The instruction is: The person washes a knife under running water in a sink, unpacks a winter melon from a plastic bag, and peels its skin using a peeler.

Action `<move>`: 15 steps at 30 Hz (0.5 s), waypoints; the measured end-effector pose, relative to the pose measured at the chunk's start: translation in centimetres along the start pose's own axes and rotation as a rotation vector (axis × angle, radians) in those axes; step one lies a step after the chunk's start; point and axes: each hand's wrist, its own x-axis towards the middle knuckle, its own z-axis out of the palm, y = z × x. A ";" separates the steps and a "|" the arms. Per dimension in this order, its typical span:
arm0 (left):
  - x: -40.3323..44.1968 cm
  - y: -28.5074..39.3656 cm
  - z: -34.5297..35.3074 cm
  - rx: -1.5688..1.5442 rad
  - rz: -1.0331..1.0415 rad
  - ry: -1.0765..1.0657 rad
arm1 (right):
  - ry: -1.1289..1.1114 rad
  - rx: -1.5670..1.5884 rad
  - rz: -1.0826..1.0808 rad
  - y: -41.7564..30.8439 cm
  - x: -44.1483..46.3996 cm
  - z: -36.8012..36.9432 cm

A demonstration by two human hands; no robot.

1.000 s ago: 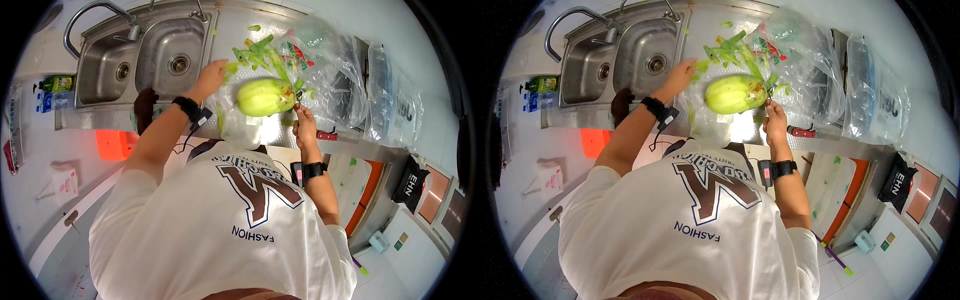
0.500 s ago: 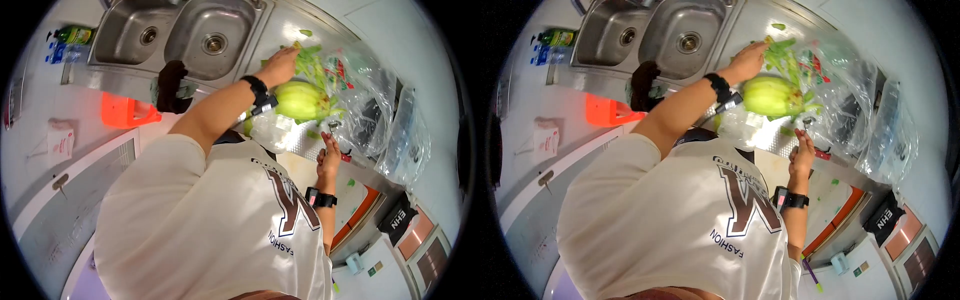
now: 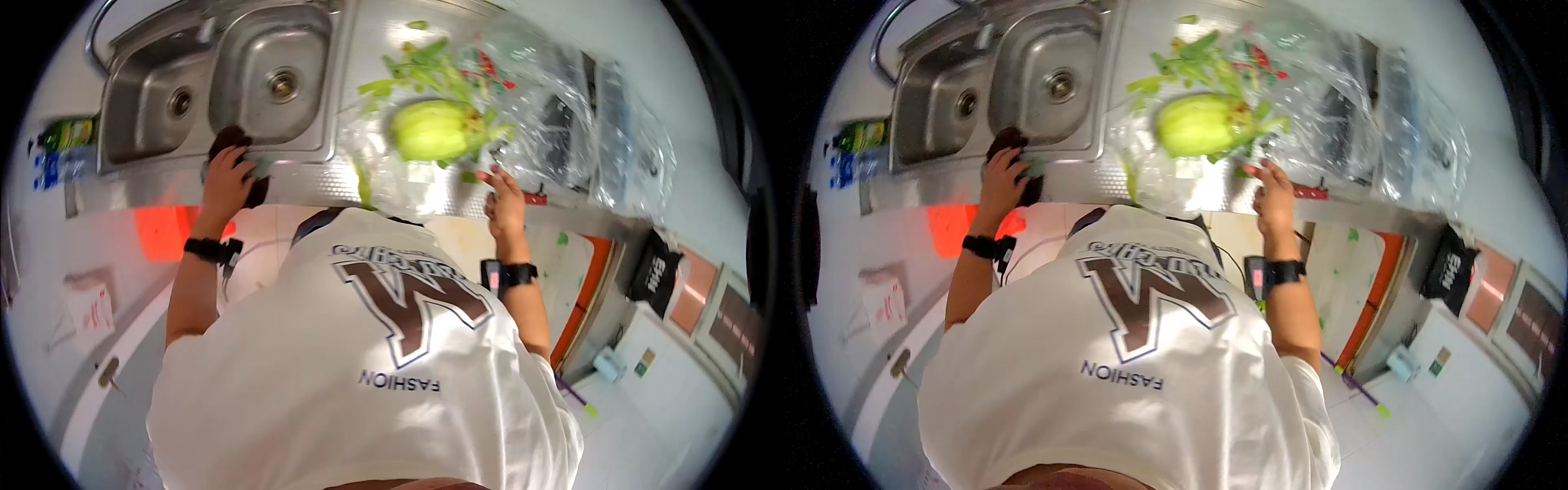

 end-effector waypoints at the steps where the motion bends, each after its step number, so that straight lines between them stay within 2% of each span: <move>1: -0.1 0.0 0.2 -0.019 0.032 0.006 | -0.027 -0.001 -0.005 -0.3 -0.3 0.4; 3: 0.7 0.3 -0.1 0.015 -0.096 -0.020 | -0.022 0.006 -0.004 -0.4 -0.5 1.1; 7: 6.3 5.3 0.1 -0.196 -0.049 0.086 | -0.028 0.012 -0.032 0.3 -0.5 1.3; 9: 10.2 9.2 -0.2 -0.351 0.076 0.082 | -0.007 0.007 -0.033 0.9 -0.7 1.5; 11: 14.2 12.6 1.4 -0.479 0.179 0.032 | 0.015 0.010 -0.040 1.0 -0.5 1.8; 13: 17.8 15.7 3.7 -0.669 0.161 -0.057 | 0.013 0.088 -0.077 1.2 -0.2 2.0; 15: 20.8 17.4 5.8 -0.880 0.110 -0.267 | 0.028 0.115 -0.087 0.9 0.4 2.3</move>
